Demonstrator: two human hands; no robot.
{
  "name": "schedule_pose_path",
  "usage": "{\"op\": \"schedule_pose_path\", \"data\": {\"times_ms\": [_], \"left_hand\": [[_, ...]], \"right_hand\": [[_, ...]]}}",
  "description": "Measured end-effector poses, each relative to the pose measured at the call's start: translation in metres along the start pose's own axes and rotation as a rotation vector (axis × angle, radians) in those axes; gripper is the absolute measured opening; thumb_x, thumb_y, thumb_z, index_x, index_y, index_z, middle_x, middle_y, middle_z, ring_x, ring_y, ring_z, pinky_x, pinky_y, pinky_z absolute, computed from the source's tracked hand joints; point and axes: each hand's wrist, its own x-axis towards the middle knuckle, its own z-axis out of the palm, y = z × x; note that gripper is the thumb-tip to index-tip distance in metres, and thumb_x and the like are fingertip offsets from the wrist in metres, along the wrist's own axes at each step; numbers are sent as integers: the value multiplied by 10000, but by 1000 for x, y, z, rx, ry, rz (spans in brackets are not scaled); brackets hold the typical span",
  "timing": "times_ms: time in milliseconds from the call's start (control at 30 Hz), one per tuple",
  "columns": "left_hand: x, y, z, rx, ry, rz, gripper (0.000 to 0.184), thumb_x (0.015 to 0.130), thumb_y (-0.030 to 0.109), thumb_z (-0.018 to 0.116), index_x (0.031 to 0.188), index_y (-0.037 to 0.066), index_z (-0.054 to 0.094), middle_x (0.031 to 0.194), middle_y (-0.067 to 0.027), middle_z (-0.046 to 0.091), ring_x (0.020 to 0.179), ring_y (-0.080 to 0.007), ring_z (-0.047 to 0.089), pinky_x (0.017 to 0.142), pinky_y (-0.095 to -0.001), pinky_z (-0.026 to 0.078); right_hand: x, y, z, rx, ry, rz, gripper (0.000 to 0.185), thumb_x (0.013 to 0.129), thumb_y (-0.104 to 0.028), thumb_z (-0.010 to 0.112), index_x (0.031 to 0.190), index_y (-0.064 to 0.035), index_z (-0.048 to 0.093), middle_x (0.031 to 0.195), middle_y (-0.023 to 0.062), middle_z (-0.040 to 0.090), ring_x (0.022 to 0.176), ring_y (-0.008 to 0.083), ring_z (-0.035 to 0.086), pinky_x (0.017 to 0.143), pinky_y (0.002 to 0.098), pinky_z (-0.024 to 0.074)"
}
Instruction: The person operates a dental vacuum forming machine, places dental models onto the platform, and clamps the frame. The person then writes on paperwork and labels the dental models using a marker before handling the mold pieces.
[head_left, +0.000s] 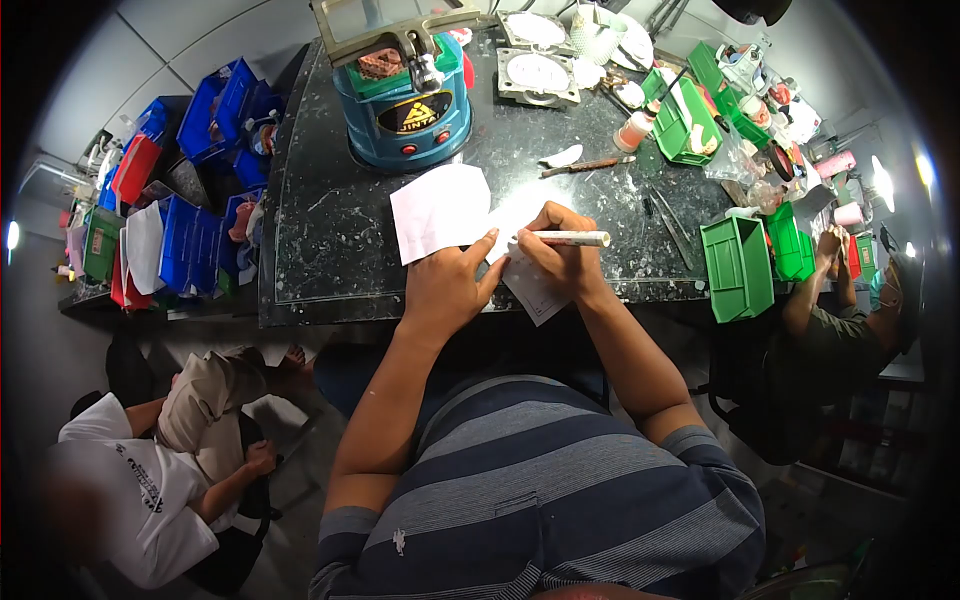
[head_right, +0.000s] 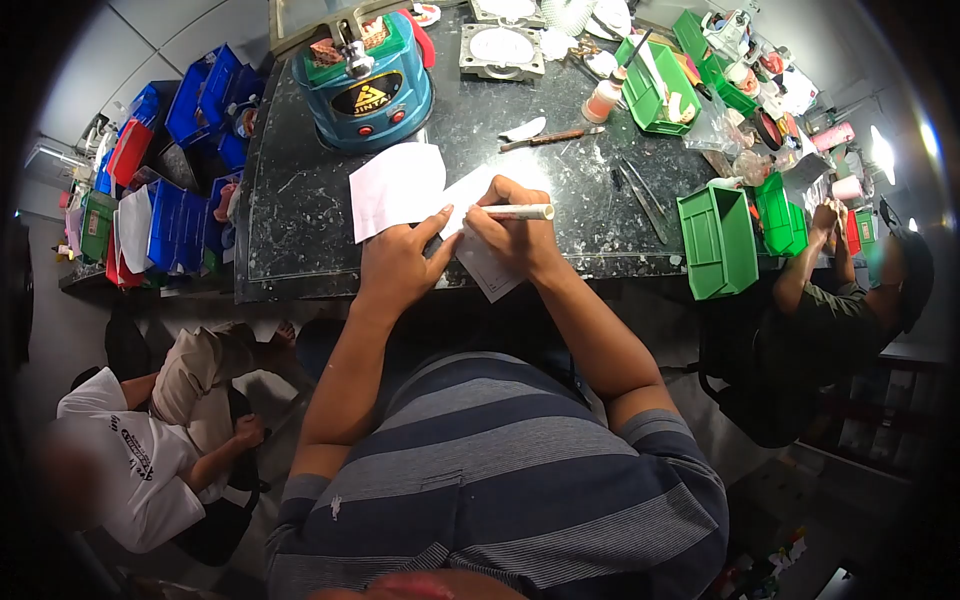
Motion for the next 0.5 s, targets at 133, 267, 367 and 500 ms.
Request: {"op": "schedule_pose_path", "data": {"times_ms": [133,267,367,500], "left_hand": [[0,2,-1,13,-11,-19,361,892,358,718,1185,152,755,632,-133,626,658,-299,664,739,-420,517],[0,3,-1,-1,-53,-63,361,891,358,718,1190,159,753,650,-132,632,672,-299,665,729,-423,516],[0,0,-1,11,-15,-24,353,888,344,727,1186,156,754,684,-141,647,671,-306,659,686,-418,509],[0,1,-1,4,-31,-41,359,889,355,720,1191,163,752,679,-133,641,698,-307,664,743,-430,513]], "right_hand": [[0,1,-1,1,15,45,196,789,-150,716,719,-10,598,602,116,647,510,192,638,530,320,493],[0,-2,-2,7,-34,85,194,789,-153,709,719,-8,602,610,122,653,520,207,647,541,326,499],[1,-6,-2,-15,-38,69,190,787,-151,712,725,-7,604,624,132,664,545,231,672,553,334,515],[1,-6,0,-38,-28,25,187,788,-150,717,731,-8,608,640,138,675,569,250,692,566,339,531]]}}
